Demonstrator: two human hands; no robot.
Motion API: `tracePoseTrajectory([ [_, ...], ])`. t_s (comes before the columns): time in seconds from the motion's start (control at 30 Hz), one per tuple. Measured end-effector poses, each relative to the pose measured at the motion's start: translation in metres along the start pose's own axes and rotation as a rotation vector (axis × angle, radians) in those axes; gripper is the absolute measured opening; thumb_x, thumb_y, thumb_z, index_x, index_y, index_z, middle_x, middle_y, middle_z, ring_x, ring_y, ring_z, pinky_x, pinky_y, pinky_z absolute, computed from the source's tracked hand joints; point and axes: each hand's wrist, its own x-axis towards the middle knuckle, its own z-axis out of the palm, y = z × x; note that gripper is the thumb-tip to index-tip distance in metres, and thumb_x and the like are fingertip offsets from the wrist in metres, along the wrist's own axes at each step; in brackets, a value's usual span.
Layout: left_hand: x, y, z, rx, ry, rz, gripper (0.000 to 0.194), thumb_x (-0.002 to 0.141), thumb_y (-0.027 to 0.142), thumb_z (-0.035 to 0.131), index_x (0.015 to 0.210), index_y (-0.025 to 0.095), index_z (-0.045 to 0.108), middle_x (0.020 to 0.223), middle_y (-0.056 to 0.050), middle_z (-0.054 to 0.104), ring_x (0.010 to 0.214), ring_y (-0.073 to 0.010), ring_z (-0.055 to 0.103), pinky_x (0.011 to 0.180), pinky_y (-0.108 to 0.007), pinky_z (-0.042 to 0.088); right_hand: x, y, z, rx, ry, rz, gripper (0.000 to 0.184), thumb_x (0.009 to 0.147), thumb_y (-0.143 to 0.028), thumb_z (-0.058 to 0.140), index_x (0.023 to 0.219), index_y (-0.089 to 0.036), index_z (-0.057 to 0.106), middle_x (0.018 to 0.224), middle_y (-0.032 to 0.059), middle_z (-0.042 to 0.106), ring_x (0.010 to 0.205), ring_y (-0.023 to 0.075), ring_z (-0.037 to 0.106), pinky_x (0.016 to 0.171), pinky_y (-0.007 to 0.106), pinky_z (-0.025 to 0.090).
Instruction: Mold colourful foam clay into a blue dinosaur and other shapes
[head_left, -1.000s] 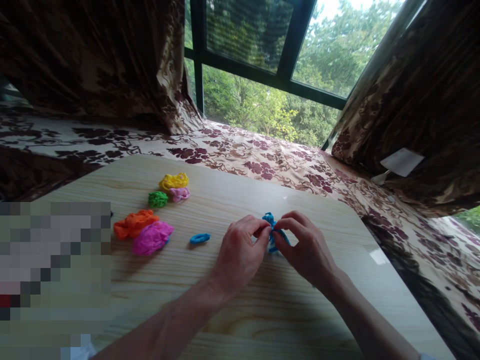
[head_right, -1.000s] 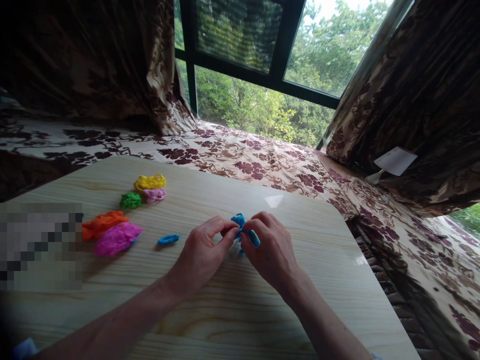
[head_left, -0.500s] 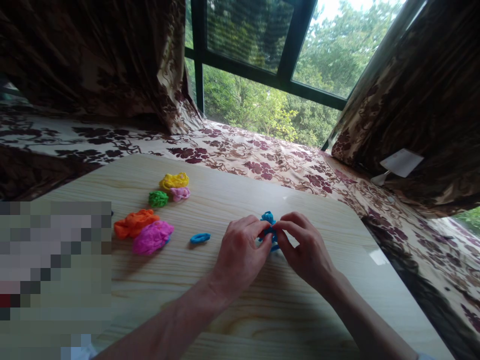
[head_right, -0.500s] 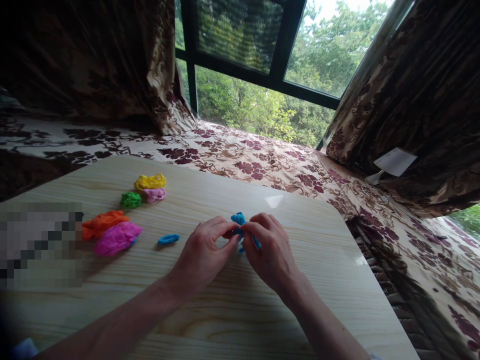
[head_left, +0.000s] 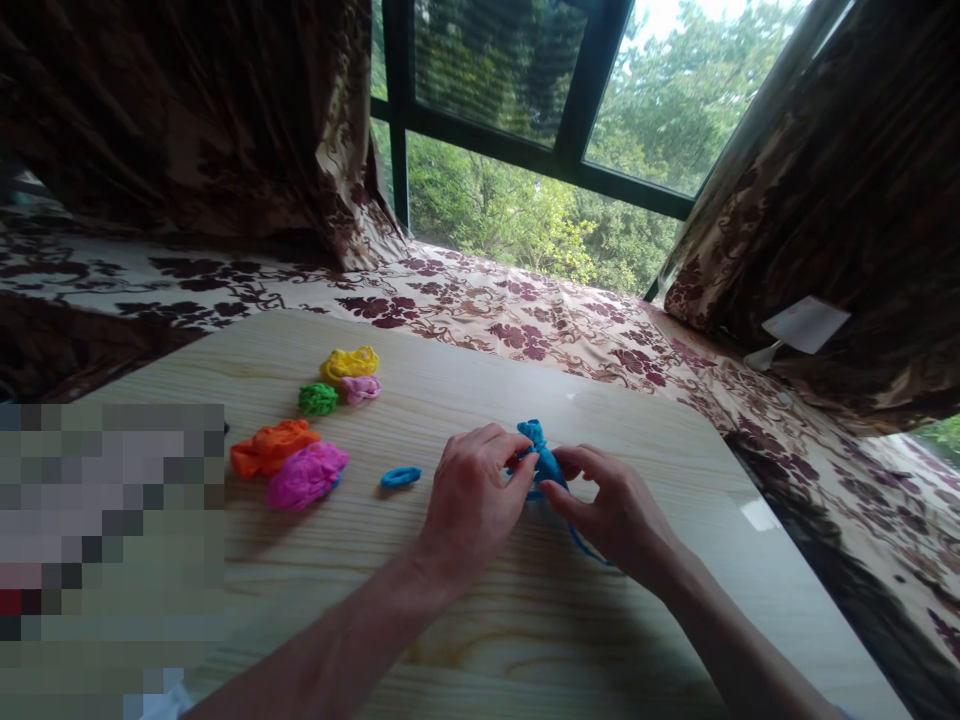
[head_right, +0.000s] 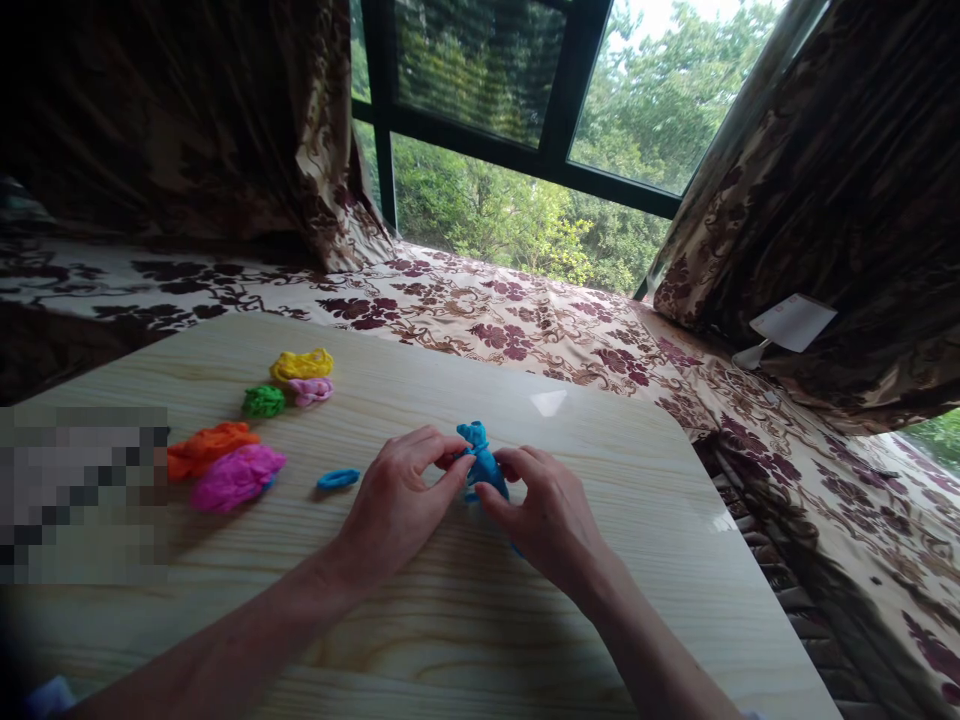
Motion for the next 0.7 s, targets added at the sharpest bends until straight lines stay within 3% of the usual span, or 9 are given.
tracePoseTrajectory([
  [0.47, 0.001, -0.001, -0.003, 0.077, 0.003, 0.026, 0.015, 0.082, 0.019, 0.05, 0.078, 0.021, 0.064, 0.071, -0.002, 0.058, 0.074, -0.0169, 0.054, 0.075, -0.031, 0.04, -0.005, -0.012, -0.001, -0.092, 0.062, -0.021, 0.025, 0.078, -0.024, 0.057, 0.103, -0.022, 0.06, 0.082, 0.0033, 0.06, 0.075, 0.0182, 0.056, 0.069, 0.03, 0.045],
  [0.7, 0.002, 0.001, -0.003, 0.025, 0.065, -0.002, 0.017, 0.077, 0.022, 0.058, 0.094, 0.021, 0.059, 0.074, 0.001, 0.057, 0.074, -0.0164, 0.054, 0.077, -0.032, 0.04, -0.003, -0.006, -0.002, 0.086, 0.079, 0.042, 0.019, 0.08, -0.022, 0.055, 0.098, -0.023, 0.06, 0.081, 0.0004, 0.06, 0.066, 0.0134, 0.055, 0.061, 0.026, 0.045],
])
